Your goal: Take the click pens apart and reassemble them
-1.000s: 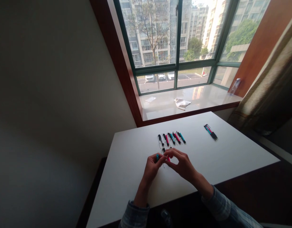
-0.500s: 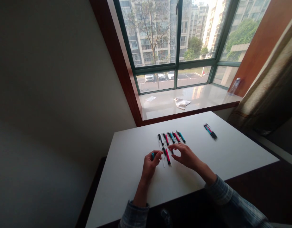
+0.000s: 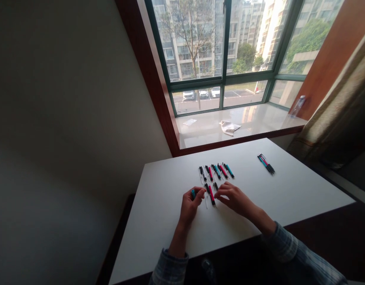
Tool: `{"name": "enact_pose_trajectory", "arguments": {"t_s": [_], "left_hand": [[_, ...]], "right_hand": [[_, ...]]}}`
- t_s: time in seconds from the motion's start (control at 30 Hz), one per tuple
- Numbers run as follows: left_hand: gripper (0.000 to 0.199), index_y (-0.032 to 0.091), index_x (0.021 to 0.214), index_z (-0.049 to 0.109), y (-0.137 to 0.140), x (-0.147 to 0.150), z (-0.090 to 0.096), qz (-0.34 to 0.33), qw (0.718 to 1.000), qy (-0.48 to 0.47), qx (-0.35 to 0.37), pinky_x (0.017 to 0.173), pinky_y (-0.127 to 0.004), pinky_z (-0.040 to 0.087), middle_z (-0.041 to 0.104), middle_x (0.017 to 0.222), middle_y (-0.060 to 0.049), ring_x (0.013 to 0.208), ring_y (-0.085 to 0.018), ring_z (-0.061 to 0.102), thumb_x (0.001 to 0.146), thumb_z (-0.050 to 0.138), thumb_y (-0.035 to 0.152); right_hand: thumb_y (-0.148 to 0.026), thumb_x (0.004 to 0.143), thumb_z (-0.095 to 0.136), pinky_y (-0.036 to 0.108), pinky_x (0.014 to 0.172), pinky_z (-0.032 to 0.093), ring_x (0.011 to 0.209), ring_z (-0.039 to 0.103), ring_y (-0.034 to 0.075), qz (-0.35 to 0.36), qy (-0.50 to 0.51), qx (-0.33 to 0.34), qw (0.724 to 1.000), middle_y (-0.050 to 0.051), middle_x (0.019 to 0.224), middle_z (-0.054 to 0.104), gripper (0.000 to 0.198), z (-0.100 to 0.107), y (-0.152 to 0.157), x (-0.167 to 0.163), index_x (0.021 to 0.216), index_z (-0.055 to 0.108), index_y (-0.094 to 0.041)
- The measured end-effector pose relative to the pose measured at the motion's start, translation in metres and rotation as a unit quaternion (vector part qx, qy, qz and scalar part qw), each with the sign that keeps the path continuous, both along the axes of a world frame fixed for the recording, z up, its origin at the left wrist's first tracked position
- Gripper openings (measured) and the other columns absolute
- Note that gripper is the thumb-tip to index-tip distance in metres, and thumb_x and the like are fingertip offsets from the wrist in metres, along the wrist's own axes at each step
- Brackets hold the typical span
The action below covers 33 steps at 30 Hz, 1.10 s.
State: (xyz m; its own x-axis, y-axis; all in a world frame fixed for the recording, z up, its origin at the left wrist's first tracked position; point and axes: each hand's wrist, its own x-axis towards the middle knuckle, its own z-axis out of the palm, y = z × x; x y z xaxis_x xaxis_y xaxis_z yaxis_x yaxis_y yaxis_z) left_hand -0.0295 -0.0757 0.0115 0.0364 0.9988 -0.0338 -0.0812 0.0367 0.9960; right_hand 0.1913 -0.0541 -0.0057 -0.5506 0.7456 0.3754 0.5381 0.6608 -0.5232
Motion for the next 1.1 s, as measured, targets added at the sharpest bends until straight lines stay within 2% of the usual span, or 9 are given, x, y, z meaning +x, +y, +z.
{"name": "enact_pose_trajectory", "arguments": {"t_s": [0.13,0.53,1.1], "left_hand": [[0.039,0.014,0.088,0.073,0.0,0.001,0.0,0.005,1.0,0.004,-0.001,0.055,-0.023,0.031,0.056,0.07,0.0,0.06,-0.01,0.042,0.08,0.078,0.052],[0.04,0.014,0.086,0.073,0.0,0.001,0.001,0.015,1.0,0.009,0.002,0.054,-0.022,0.031,0.053,0.066,0.001,0.058,-0.009,0.04,0.077,0.08,0.052],[0.039,0.014,0.088,0.074,0.001,-0.002,-0.003,0.006,1.0,0.018,0.003,0.056,-0.023,0.032,0.056,0.069,0.0,0.06,-0.01,0.042,0.078,0.08,0.051]], "right_hand": [[-0.02,0.1,0.063,0.033,0.076,0.053,0.087,0.063,0.021,0.035,-0.009,0.002,0.999,0.005,0.093,0.073,0.017,-0.002,-0.013,-0.001,0.097,0.078,-0.026],[-0.022,0.102,0.061,0.03,0.074,0.051,0.083,0.062,0.02,0.057,-0.017,-0.011,0.998,0.003,0.09,0.074,0.019,-0.003,-0.017,-0.003,0.098,0.079,-0.027],[-0.022,0.102,0.059,0.033,0.079,0.055,0.088,0.065,0.021,0.044,-0.007,-0.021,0.999,0.005,0.094,0.074,0.02,-0.004,-0.016,0.001,0.097,0.078,-0.025]]}}
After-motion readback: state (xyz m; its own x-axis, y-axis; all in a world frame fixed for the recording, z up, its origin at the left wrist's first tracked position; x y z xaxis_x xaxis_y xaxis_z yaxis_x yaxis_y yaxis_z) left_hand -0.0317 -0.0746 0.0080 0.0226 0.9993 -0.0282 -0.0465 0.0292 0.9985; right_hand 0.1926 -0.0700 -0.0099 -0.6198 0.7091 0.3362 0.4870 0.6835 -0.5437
